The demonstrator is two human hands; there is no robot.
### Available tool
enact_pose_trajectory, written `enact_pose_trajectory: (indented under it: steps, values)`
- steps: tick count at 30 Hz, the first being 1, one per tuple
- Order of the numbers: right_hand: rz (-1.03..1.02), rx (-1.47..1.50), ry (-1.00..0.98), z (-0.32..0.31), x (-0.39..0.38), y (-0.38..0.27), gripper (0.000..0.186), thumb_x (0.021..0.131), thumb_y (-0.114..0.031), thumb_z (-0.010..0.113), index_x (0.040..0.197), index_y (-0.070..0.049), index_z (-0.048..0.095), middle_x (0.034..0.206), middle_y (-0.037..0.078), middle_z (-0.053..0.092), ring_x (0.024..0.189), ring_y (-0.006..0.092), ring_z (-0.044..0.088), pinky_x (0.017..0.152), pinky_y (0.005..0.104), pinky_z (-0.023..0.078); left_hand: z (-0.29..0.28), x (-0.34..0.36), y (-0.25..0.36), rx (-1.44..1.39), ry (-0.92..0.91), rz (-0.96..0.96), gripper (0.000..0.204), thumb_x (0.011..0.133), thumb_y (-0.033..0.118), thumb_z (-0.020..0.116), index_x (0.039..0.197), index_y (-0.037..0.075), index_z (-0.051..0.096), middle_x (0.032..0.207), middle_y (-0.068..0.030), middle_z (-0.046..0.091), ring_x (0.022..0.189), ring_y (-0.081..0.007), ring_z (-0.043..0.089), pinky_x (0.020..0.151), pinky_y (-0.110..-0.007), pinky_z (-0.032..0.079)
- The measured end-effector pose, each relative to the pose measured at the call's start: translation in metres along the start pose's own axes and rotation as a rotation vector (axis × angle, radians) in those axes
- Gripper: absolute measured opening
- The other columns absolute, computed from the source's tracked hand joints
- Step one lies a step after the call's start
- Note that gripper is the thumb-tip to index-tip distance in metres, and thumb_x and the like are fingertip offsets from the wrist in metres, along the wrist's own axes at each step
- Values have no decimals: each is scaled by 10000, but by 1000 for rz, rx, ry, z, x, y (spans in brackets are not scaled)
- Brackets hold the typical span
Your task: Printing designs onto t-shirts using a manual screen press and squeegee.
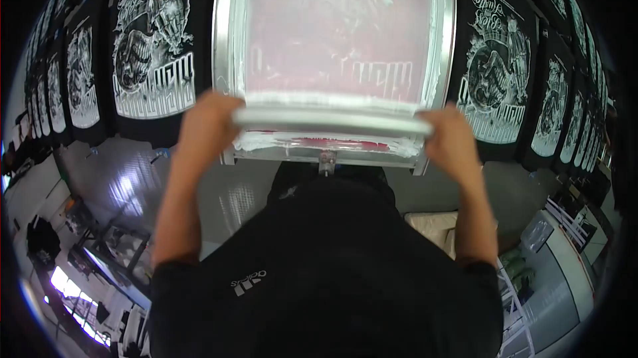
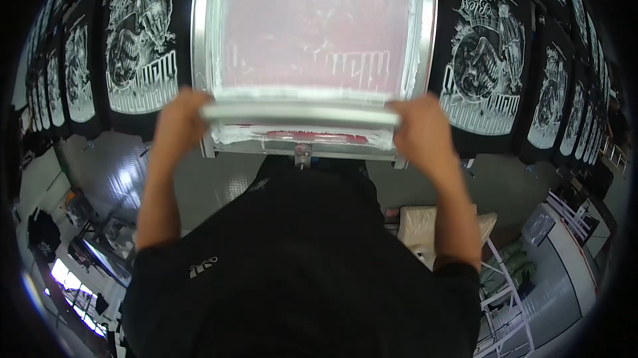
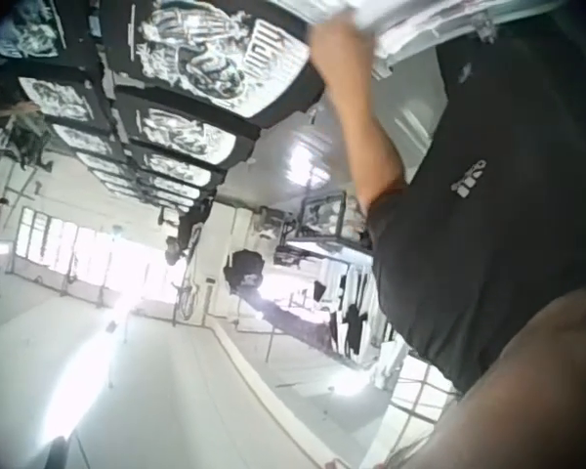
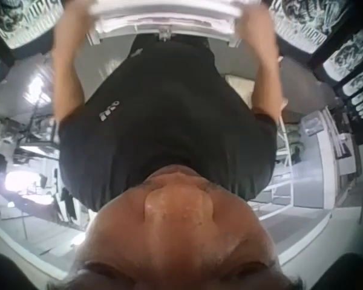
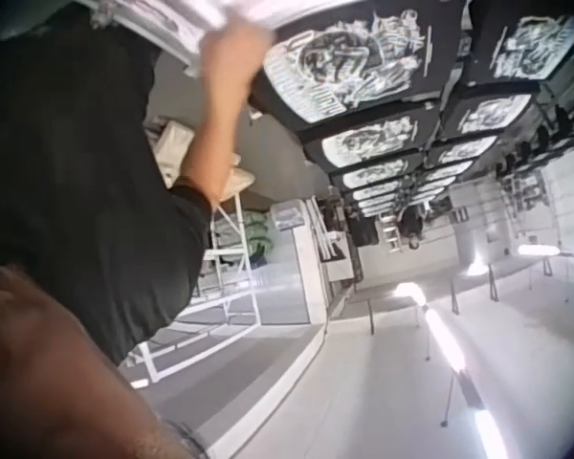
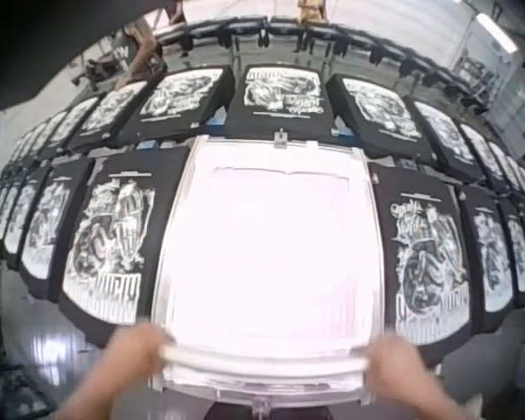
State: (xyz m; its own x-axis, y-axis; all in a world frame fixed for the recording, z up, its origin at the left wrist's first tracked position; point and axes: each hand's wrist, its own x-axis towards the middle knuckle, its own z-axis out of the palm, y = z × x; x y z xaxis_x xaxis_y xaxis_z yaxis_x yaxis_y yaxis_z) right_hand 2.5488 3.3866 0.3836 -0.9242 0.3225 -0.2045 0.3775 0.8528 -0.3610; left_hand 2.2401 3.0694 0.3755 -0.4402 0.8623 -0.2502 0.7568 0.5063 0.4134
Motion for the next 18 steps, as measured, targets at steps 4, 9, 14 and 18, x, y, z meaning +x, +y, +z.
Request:
enact_pose_trajectory:
  steps: [4,9,14,18]
  values:
    - [93,45,-85,31,-46,-41,426,589,58,617,987,-69,699,931,127,693,905,342,631,951,494,461,51,-68,19,-11,91,62,381,556,3,714,923,56,627,873,-97,630,859,-319,598,779,-424,488]
    - [79,13,-159,40,-38,-33,404,594,-9,642,993,-67,671,929,118,680,902,315,626,919,474,452,58,-67,18,-5,121,32,346,548,3,699,883,60,630,855,-104,635,848,-310,608,743,-424,501]
    - [21,-16,105,74,-56,-34,512,530,20,680,1033,-71,653,968,117,674,937,341,612,1018,511,419,102,-83,10,44,373,99,394,514,6,709,899,72,655,917,-114,666,908,-300,636,786,-413,528]
    - [18,-87,182,50,52,21,508,527,8,701,1029,-62,669,957,107,688,905,345,614,936,473,471,58,60,-31,94,382,135,379,542,-9,711,910,74,675,925,-96,689,895,-295,652,783,-409,541]
